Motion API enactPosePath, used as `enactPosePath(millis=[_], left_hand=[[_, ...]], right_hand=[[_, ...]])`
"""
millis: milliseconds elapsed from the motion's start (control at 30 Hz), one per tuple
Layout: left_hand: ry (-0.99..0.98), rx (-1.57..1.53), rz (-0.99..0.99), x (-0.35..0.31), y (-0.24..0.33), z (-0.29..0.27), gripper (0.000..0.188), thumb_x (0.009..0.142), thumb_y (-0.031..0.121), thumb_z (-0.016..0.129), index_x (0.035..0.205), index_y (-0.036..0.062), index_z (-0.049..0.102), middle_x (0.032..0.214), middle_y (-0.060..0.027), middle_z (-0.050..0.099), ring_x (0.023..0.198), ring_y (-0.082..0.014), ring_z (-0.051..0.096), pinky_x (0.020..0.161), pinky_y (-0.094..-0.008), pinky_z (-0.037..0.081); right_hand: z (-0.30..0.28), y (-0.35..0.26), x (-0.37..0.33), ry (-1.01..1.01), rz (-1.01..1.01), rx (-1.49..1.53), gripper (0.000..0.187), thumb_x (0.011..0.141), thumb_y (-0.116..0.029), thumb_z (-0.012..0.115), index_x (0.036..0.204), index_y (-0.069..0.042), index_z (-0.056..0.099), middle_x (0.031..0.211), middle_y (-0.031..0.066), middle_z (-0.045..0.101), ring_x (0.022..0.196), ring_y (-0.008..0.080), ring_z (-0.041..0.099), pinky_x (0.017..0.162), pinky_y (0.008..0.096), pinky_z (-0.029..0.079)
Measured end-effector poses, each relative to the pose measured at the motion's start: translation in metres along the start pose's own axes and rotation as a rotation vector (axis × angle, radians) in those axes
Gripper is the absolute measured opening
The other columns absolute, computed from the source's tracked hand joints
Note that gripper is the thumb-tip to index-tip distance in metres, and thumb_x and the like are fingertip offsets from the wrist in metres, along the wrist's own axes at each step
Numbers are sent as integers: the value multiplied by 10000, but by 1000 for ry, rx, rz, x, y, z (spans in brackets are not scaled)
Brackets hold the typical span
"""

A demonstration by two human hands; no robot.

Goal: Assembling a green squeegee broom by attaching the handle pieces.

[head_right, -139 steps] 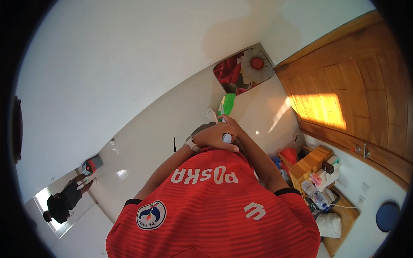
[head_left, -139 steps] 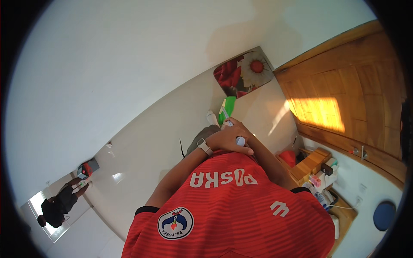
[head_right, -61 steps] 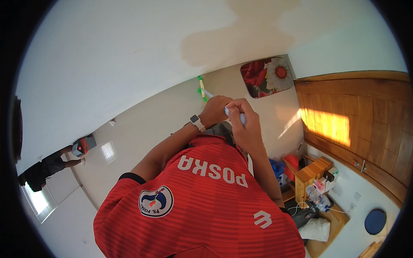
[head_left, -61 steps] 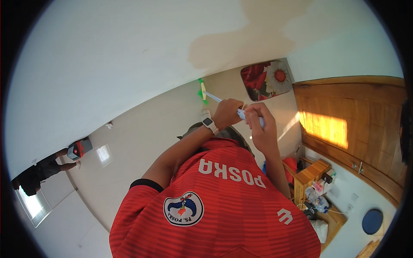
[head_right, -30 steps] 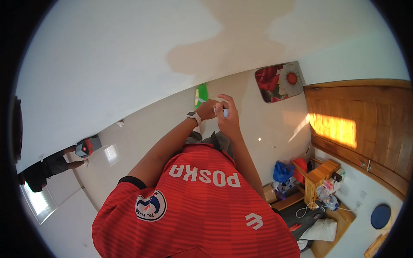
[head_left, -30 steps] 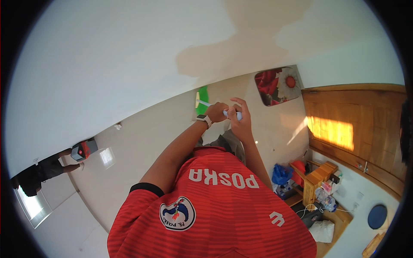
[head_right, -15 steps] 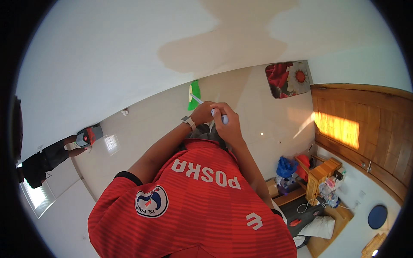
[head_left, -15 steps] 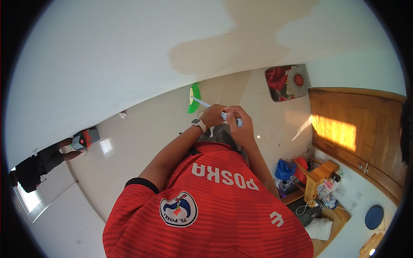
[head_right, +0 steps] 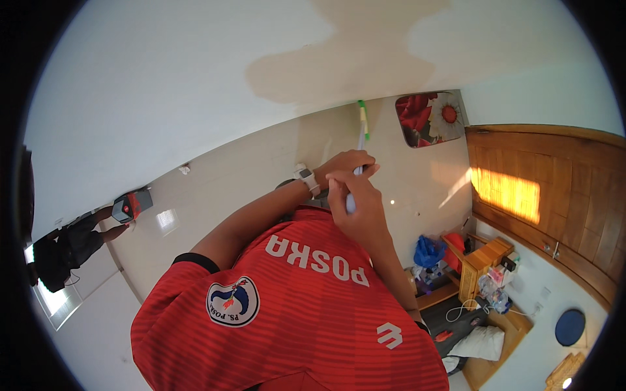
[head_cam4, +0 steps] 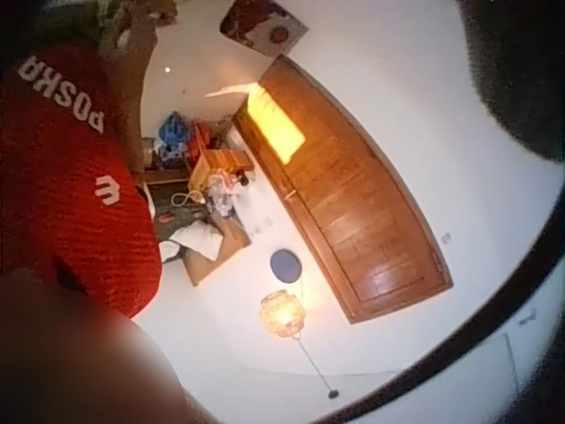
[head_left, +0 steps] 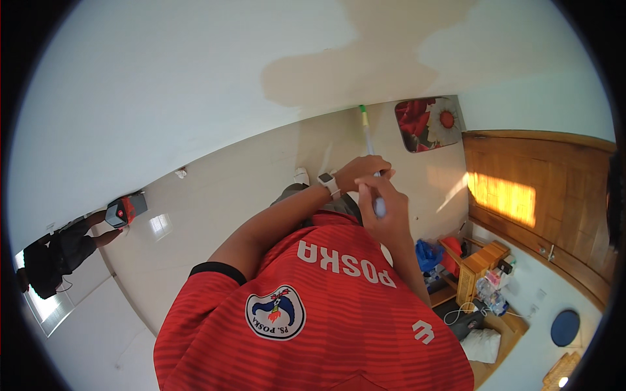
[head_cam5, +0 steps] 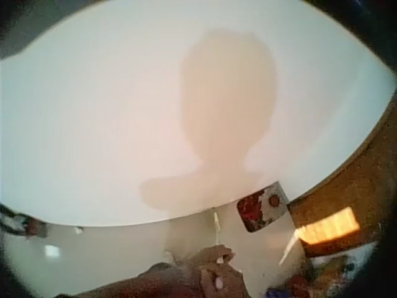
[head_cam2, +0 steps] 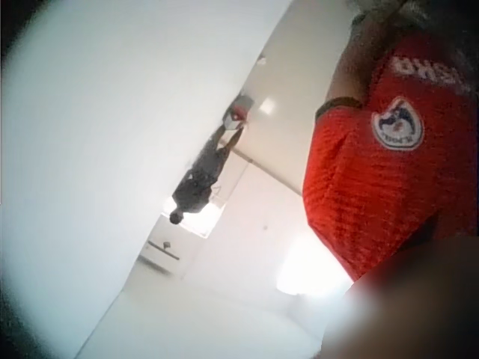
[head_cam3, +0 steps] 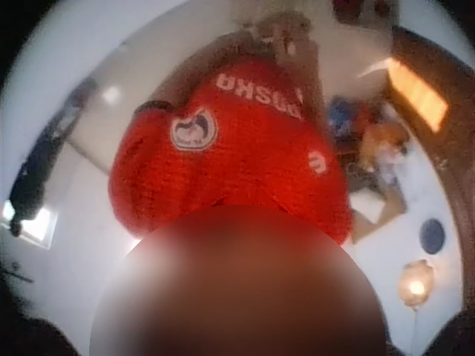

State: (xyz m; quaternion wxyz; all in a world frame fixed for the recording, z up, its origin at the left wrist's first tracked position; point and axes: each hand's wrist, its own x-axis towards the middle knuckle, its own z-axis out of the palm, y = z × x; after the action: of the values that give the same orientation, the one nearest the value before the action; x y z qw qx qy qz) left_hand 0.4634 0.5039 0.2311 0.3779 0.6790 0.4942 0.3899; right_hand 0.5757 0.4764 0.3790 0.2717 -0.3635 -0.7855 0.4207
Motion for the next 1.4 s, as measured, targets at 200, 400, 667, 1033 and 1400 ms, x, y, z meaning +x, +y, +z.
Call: enactPosePath(millis=[200,400,667,1033,1400], left_hand=[[-128,62,-149,9,-109,51,245,884,325,608,811,94,642,898,-138,668,869,-344,647,714,-469,501],[-207,73,-92,-26,-117,41,153,846,274,620,844,128,664,891,-120,675,867,-327,655,732,-430,522],[-168,203,-183,-96,-114,-25,205,756,303,686,802,105,714,828,-165,707,838,-384,691,713,-482,562],[5,368,-507,-232,-139,-115,266,769,325,692,762,59,699,792,-192,703,793,-406,693,725,-496,564],[-109,215,-325,-199,-18,-140,249,768,330,694,798,83,702,795,-174,690,770,-389,670,664,-491,527]], right_hand=[[59,125,-2,70,-111,24,116,929,-61,635,1033,-19,664,824,128,722,716,169,698,643,285,517],[64,117,-21,-94,84,72,120,945,-76,630,1037,-12,674,741,71,664,632,103,580,607,254,456],[102,60,-9,-229,213,324,130,973,-98,620,1053,-7,667,799,7,640,711,50,529,654,219,427],[234,19,-1,-234,203,471,107,953,-78,613,1025,-12,657,767,-13,613,697,36,519,644,205,412],[161,-111,-13,-40,143,333,57,919,-33,650,954,-19,607,653,-37,525,610,17,442,608,200,384]])
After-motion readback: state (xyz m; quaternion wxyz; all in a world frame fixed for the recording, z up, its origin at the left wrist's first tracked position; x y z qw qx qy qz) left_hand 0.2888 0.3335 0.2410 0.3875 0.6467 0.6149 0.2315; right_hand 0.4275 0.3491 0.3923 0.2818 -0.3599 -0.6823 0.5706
